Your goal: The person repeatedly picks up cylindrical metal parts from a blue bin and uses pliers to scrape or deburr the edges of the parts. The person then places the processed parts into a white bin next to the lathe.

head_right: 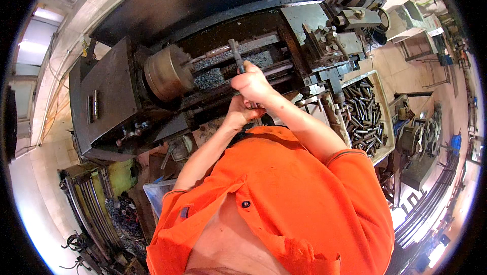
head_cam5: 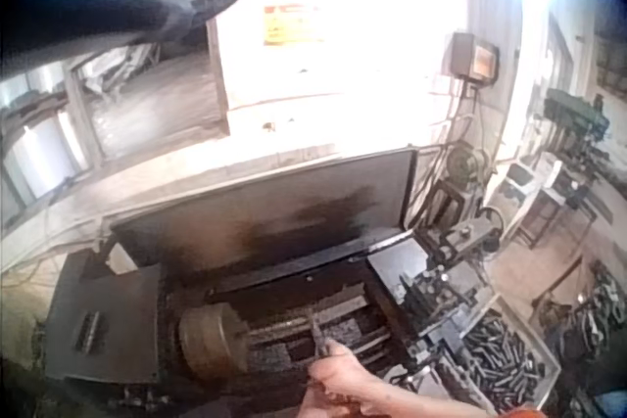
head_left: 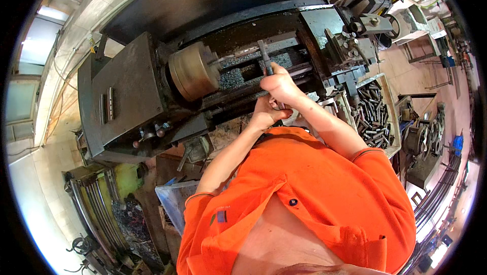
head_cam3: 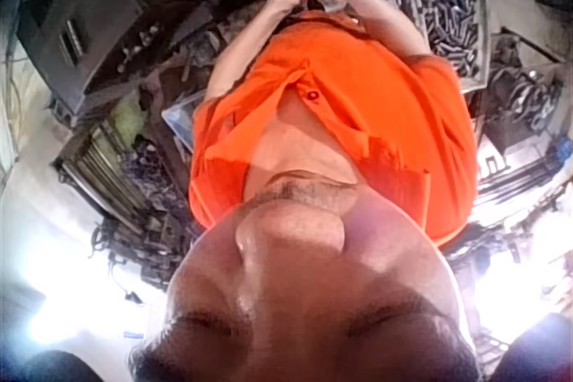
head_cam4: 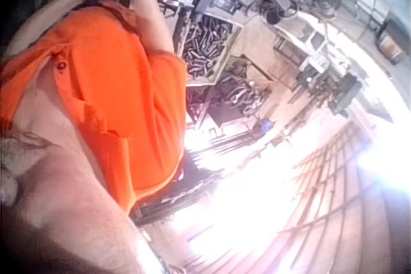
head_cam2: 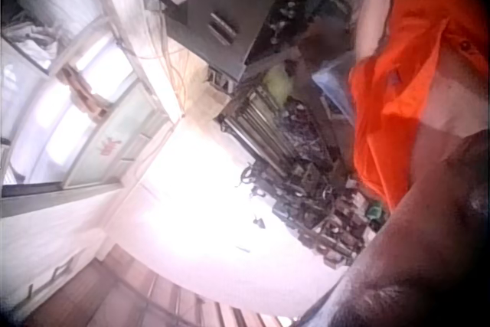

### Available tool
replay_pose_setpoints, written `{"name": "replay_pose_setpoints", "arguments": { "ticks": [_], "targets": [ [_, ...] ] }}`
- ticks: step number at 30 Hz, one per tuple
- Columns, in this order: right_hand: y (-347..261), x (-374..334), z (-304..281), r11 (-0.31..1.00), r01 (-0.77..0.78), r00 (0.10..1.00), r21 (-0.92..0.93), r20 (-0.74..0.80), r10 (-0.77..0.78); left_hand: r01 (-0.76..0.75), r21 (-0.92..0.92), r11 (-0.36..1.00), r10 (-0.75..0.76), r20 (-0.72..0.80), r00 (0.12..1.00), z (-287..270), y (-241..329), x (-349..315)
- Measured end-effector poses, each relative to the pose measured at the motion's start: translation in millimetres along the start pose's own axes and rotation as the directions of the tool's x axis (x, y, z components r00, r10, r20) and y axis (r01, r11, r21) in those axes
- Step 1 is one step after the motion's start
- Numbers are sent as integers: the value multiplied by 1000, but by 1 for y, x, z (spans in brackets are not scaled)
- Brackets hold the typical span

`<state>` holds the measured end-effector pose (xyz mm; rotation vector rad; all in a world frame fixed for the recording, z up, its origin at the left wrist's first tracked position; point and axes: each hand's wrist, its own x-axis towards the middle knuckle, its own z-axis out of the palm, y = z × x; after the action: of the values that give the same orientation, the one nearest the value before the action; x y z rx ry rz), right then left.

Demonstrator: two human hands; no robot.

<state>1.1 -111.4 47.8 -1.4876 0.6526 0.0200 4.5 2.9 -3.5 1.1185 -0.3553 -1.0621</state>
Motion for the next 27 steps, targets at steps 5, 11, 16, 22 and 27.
{"name": "replay_pose_setpoints", "arguments": {
  "ticks": [5, 11, 16, 22, 27],
  "targets": [
    [5, 7, 16, 979, 92, 993, -184, -57, -104, -132, -66, 989, 135, 45, 990, -23, -15, -3],
    [-6, -1, 2, 998, -20, 1000, -54, -6, 20, -40, -122, 992, 46, 41, 998, -7, -7, 0],
    [19, 13, 6, 980, 122, 990, -157, -57, -132, -34, -217, 976, 47, 57, 997, -6, 7, -11],
    [8, 12, 26, 978, 159, 987, -138, 36, -155, -107, -41, 993, 103, -80, 991, -19, 4, -21],
    [10, 8, 6, 976, 198, 977, 85, 62, -204, -47, 21, 999, 48, -40, 998, -2, 9, -12]
  ]
}}
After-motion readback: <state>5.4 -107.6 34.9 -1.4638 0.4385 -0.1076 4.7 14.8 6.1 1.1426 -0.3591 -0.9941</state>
